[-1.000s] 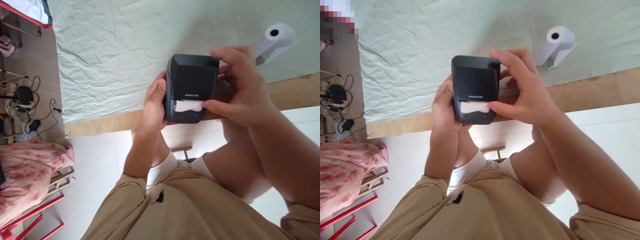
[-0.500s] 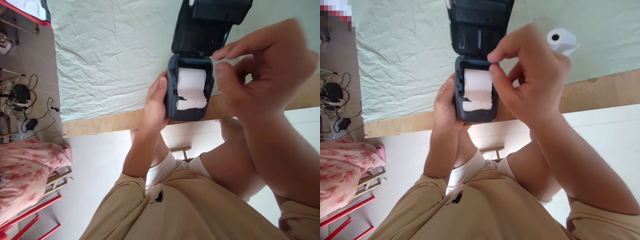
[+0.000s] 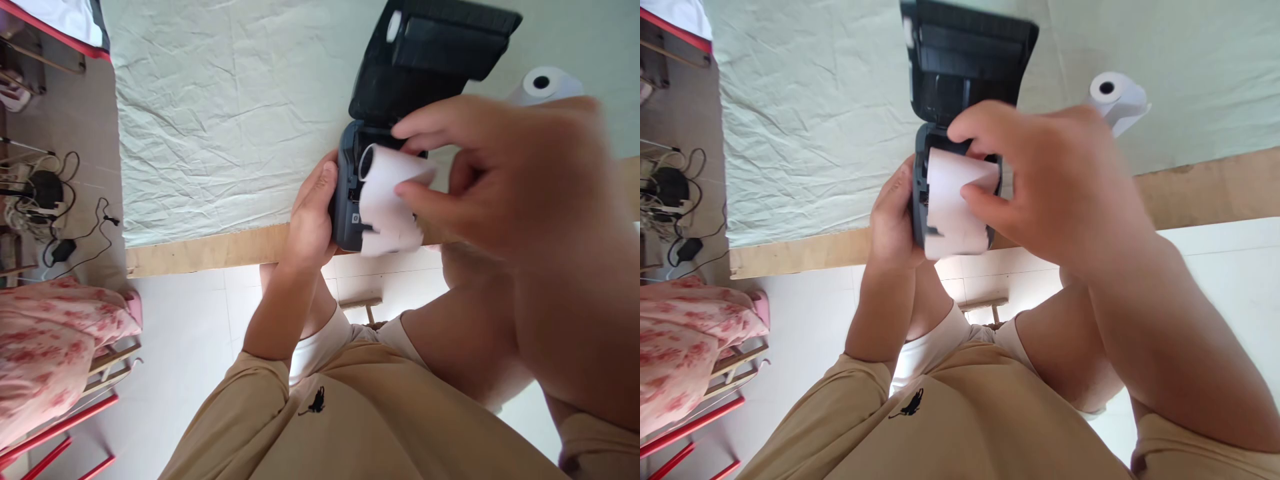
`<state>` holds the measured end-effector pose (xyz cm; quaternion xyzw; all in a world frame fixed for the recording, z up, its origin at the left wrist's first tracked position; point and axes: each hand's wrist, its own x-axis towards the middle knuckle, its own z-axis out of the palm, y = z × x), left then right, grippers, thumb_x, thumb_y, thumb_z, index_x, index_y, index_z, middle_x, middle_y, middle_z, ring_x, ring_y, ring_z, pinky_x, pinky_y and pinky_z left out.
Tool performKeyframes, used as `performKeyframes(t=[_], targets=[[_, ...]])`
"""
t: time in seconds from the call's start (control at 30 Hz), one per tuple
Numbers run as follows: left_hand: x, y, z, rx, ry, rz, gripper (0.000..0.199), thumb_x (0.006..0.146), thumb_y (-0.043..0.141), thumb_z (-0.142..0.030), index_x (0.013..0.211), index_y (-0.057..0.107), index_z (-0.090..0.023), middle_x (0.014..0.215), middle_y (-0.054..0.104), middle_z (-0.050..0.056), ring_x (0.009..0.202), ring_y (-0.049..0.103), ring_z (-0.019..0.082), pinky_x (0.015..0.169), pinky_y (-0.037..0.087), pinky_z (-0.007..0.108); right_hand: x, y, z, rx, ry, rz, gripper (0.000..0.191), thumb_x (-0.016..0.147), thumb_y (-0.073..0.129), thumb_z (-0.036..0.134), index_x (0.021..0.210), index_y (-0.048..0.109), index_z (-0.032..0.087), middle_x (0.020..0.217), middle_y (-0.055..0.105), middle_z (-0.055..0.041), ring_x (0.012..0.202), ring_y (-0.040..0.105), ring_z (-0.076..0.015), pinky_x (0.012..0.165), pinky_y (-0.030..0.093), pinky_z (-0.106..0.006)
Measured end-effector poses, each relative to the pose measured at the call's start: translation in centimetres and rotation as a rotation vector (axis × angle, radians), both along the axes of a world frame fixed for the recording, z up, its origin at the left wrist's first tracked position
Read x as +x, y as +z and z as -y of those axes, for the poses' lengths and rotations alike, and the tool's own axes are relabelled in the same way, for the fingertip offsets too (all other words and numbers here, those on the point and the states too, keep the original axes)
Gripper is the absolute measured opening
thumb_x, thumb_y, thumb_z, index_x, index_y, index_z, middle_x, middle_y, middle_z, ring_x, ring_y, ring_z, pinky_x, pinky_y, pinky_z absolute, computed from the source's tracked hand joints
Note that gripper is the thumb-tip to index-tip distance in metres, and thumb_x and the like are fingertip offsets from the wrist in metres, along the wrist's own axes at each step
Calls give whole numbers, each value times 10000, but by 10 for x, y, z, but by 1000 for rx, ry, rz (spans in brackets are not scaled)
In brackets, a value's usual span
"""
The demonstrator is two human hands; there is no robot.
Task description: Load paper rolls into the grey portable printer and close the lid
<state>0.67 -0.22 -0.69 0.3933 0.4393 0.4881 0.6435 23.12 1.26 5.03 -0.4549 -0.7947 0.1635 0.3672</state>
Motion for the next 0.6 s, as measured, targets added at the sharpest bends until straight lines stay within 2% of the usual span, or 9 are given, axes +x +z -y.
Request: performKeyframes(t=[0.07,0.13,0.17,0.23,0.3,0.4,0.5,0.6], targets=[[1,3,2,21,71,13,581,1059,622,-816,1277,803,-309,1380,835,57,1721,564,393,1324,621,572,4,-2,4,-46,-78,-306,424,873,897,498,1281,810,422,1026,794,7,626,599,-151,518,506,-361],[3,5,3,32,118,-2,635,1056,603,-859,1233,799,-281,1352,823,73,1707,582,398,1289,644,572,9,-12,3,-105,-163,-563,379,878,860,535,1219,823,374,994,765,-11,623,587,-151,455,403,-333],[4,6,3,28,123,-4,625,1061,602,-855,1209,797,-280,1329,824,73,1701,588,394,1284,647,567,11,-19,0,-126,-194,-598,362,862,873,532,1167,833,341,948,744,-16,628,588,-155,469,413,-339],[4,8,3,24,123,25,503,1097,623,-753,1155,793,-282,1262,833,63,1671,618,381,1297,639,569,18,-33,-6,-101,-231,-508,332,802,938,491,1037,824,287,874,709,-17,658,601,-169,585,529,-400],[4,10,3,20,108,59,400,1095,667,-676,1116,794,-297,1226,853,54,1662,616,379,1341,609,580,23,-45,-10,-74,-230,-336,335,795,966,470,979,770,270,882,704,-27,774,663,-219,796,624,-508],[5,14,2,10,103,60,452,1006,744,-777,1079,807,-335,1238,882,47,1724,525,409,1376,580,577,27,-56,-10,-58,-213,-208,411,886,901,612,950,670,279,883,671,-38,940,699,-291,947,628,-575],[5,16,3,-20,98,74,454,1025,724,-784,1062,810,-340,1265,886,34,1741,502,402,1386,563,565,26,-63,-8,43,-256,-253,534,935,800,791,1016,659,282,968,686,-54,941,667,-277,929,600,-539],[5,14,2,-22,90,95,428,1060,703,-744,1069,811,-330,1247,885,30,1718,532,385,1394,550,540,25,-70,-11,114,-296,-299,601,864,858,809,1099,672,288,1019,729,-59,858,641,-242,784,562,-458]])
